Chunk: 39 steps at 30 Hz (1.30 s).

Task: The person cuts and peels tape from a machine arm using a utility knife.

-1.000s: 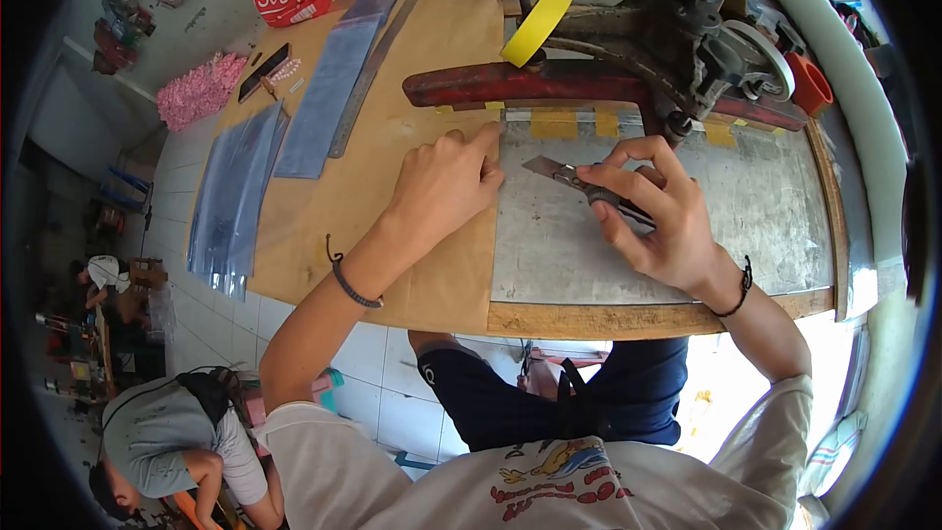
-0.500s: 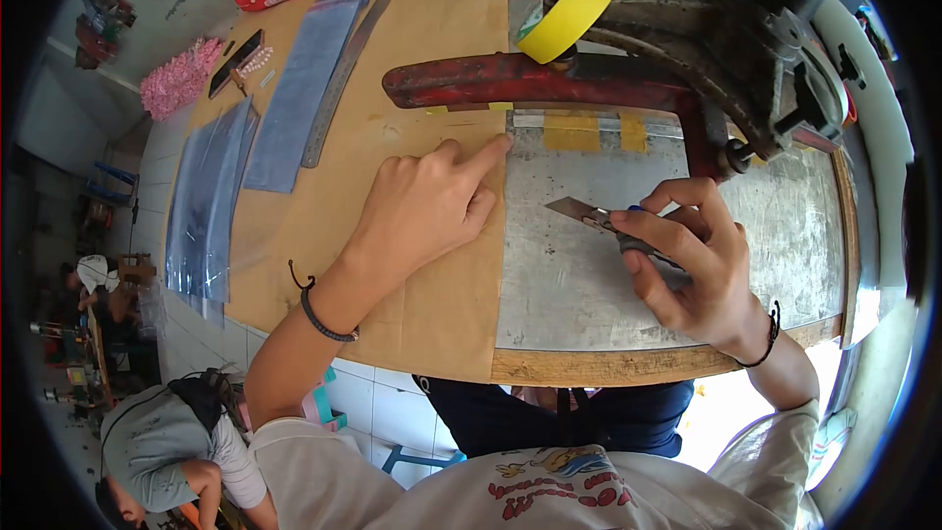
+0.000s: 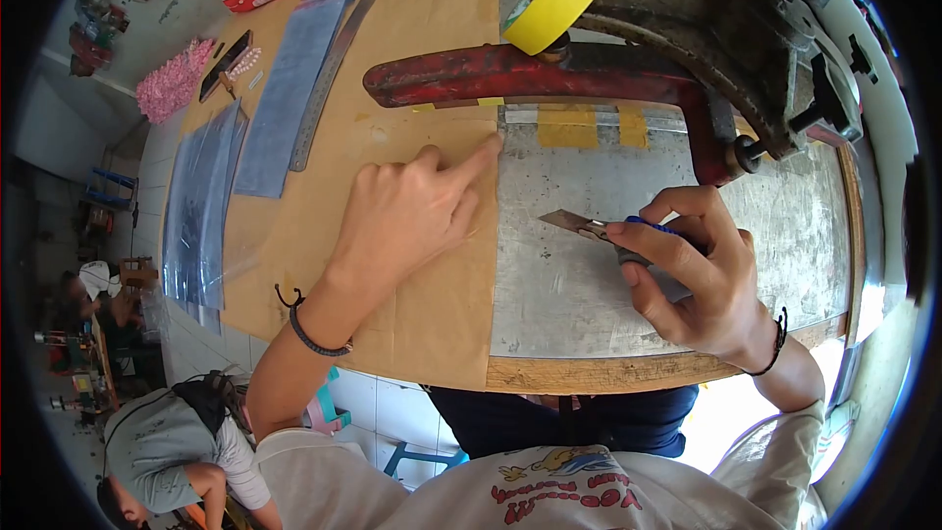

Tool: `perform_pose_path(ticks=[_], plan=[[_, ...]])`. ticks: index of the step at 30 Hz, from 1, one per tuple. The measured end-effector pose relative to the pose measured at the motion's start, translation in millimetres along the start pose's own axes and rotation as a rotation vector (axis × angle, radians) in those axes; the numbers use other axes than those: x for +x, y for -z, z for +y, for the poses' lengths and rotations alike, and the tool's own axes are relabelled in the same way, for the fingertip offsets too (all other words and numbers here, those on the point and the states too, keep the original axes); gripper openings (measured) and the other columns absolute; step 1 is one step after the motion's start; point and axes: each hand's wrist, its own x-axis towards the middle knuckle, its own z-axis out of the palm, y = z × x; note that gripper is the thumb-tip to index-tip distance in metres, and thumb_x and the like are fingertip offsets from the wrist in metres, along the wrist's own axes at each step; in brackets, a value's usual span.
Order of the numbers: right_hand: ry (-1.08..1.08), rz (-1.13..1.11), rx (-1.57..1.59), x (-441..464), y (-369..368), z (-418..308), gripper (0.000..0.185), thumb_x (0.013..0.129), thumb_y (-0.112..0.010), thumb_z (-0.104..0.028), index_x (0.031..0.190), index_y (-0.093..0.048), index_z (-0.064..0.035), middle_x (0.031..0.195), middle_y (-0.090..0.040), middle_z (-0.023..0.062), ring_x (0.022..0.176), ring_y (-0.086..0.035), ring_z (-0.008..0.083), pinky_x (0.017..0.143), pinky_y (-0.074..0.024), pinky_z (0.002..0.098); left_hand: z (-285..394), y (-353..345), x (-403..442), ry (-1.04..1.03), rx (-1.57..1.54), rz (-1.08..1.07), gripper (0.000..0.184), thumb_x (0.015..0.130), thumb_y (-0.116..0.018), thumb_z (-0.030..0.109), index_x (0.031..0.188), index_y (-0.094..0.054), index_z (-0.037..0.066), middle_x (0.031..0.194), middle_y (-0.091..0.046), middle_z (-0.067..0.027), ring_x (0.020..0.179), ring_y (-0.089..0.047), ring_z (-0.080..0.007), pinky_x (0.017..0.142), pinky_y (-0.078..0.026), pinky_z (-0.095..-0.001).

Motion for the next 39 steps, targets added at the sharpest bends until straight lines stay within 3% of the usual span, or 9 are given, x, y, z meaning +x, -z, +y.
perform_pose_path(ticks=[5, 14, 20, 29, 39], plan=[[-0.006, -0.021, -0.033, -0.8, 0.6, -1.2, 0.035, 0.079, -0.076, -0.010, 0.114, -0.073, -0.0143, 0.108, -0.057, 0.0068, 0.064, -0.067, 0.0134, 0.048, -0.0550, 0.0303, -4.6, -0.1, 7.1, -0.076, 0.110, -0.001, 0.048, 0.084, -0.062, 0.013, 0.131, -0.067, 0.026, 0.072, -0.061, -0.0075, 0.052, -0.063, -0.0273, 0.048, -0.050, -0.0396], [0.012, -0.056, -0.069, -1.3, 5.8, -3.3, 0.037, 0.078, -0.076, -0.014, 0.115, -0.073, -0.0162, 0.106, -0.057, 0.0050, 0.063, -0.066, 0.0131, 0.050, -0.0577, 0.0306, 7.1, -5.9, 30.6, -0.148, 0.204, -0.013, 0.025, 0.083, -0.063, 0.009, 0.106, -0.063, 0.019, 0.075, -0.062, -0.0094, 0.053, -0.066, -0.0236, 0.046, -0.048, -0.0362], [0.006, -0.057, -0.081, 1.3, 6.7, -4.8, 0.035, 0.076, -0.076, -0.014, 0.112, -0.074, -0.0159, 0.100, -0.058, 0.0046, 0.067, -0.066, 0.0136, 0.051, -0.0588, 0.0303, 0.6, -14.3, 36.2, -0.164, 0.131, 0.019, 0.025, 0.083, -0.063, 0.009, 0.106, -0.063, 0.019, 0.075, -0.063, -0.0102, 0.052, -0.065, -0.0266, 0.046, -0.049, -0.0389], [0.002, -0.083, -0.075, 3.6, 4.8, -5.7, 0.039, 0.073, -0.076, -0.011, 0.112, -0.075, -0.0153, 0.100, -0.059, 0.0058, 0.067, -0.065, 0.0132, 0.049, -0.0573, 0.0299, 16.5, 10.9, 18.9, 0.195, -0.026, -0.228, 0.045, 0.094, -0.060, 0.022, 0.132, -0.057, -0.001, 0.059, -0.064, -0.0181, 0.053, -0.066, -0.0392, 0.055, -0.054, -0.0501], [0.016, -0.076, -0.071, 3.9, 3.1, -2.2, 0.044, 0.070, -0.077, -0.008, 0.113, -0.074, -0.0129, 0.099, -0.060, 0.0080, 0.066, -0.064, 0.0126, 0.046, -0.0552, 0.0279, 16.3, 9.8, 17.9, 0.215, -0.085, -0.177, 0.051, 0.095, -0.062, 0.029, 0.131, -0.056, -0.007, 0.055, -0.062, -0.0177, 0.050, -0.066, -0.0378, 0.051, -0.054, -0.0475]])
